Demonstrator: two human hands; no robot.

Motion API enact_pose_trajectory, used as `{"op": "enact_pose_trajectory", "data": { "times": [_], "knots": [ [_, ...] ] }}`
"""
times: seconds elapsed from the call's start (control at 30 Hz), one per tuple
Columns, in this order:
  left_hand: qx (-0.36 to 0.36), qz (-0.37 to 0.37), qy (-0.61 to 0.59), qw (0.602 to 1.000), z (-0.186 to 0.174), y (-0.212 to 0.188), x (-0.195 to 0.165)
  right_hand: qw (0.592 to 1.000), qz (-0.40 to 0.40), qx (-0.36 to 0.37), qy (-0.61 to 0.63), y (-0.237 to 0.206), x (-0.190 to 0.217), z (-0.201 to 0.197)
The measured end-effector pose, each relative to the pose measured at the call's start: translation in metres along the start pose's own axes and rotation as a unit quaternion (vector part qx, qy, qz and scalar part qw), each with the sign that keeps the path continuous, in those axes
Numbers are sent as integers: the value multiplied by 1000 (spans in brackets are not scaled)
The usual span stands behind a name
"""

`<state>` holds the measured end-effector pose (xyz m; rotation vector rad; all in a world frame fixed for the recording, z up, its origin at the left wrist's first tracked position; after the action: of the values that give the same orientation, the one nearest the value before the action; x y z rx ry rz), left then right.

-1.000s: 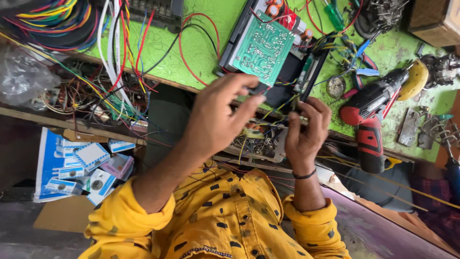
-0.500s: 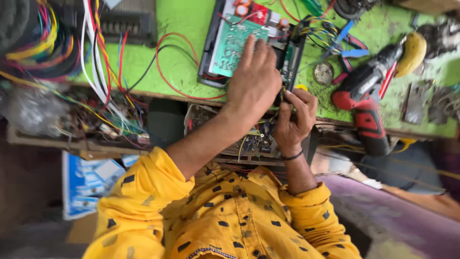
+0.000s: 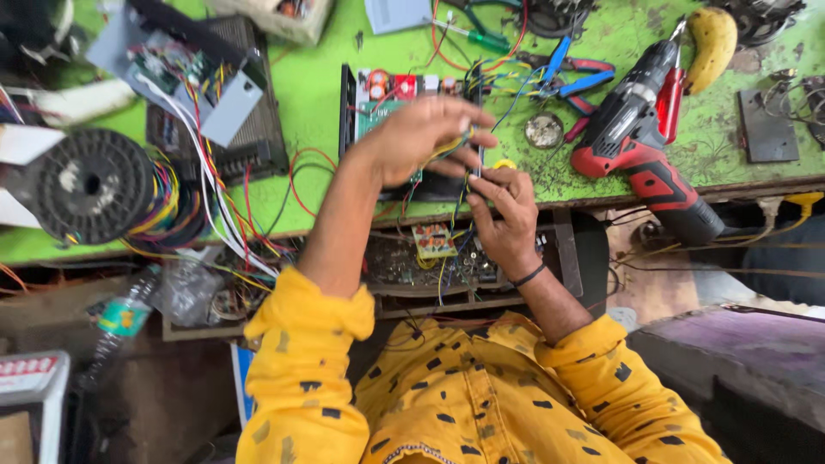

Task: The person solders wires to a green circuit board using a soldering iron and solder wire. They repeatedly heat the joints and apply solder, then trim excess wire with pliers. The person flips the board to inspect both sides and continues soldering multiple connection points.

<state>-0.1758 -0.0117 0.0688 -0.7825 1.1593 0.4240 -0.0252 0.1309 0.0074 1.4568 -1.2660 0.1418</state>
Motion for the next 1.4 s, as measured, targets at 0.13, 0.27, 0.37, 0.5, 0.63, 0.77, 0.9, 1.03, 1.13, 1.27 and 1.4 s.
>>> {"op": "enact_pose_trajectory", "data": {
  "times": [0.13, 0.27, 0.37, 0.5, 0.63, 0.77, 0.9, 1.03, 1.13, 1.27, 1.4],
  "knots": [
    [-41, 95, 54, 993, 1, -39, 19, 1000, -5, 1, -4, 2, -1, -2],
    [-196, 300, 372, 856, 10, -66, 28, 1000, 0, 6, -6, 0, -2, 1],
    [-109, 402, 246, 875, 27, -64, 30, 1000, -1, 9, -18, 1, 0, 2],
    [-132, 345, 418, 830, 44, -61, 26, 997, -42, 28, -59, 4, 11, -15],
    [-117, 342, 490, 793, 56, -64, 18, 993, 99, -13, 68, 2, 25, -49],
    [-89, 349, 563, 744, 70, -66, 22, 999, 34, 33, -6, 2, 26, -63],
    [-97, 381, 390, 832, 70, -62, 33, 992, 127, 18, 17, -2, 16, -63],
    [-100, 335, 327, 878, 65, -57, 47, 945, 267, 35, 188, -6, 3, -61],
    [-116, 337, 319, 878, 66, -51, 51, 943, 281, 62, 168, -6, -1, -63],
    [-137, 342, 305, 878, 69, -48, 53, 983, 165, 65, 51, 15, 0, -75],
    [-221, 186, 230, 929, 58, -52, 55, 993, 8, 9, -118, 82, -22, -101]
  ]
}}
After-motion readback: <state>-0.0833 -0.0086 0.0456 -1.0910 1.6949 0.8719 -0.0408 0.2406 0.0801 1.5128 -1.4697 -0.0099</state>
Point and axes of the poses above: each hand's wrist, its own y-axis towards the middle knuckle, its own z-axis out of the palm, x = y × z, the point moved 1 cm from there along y, towards the middle knuckle, and after that the axes turned 6 degrees about -x, right-handed, at the moved point
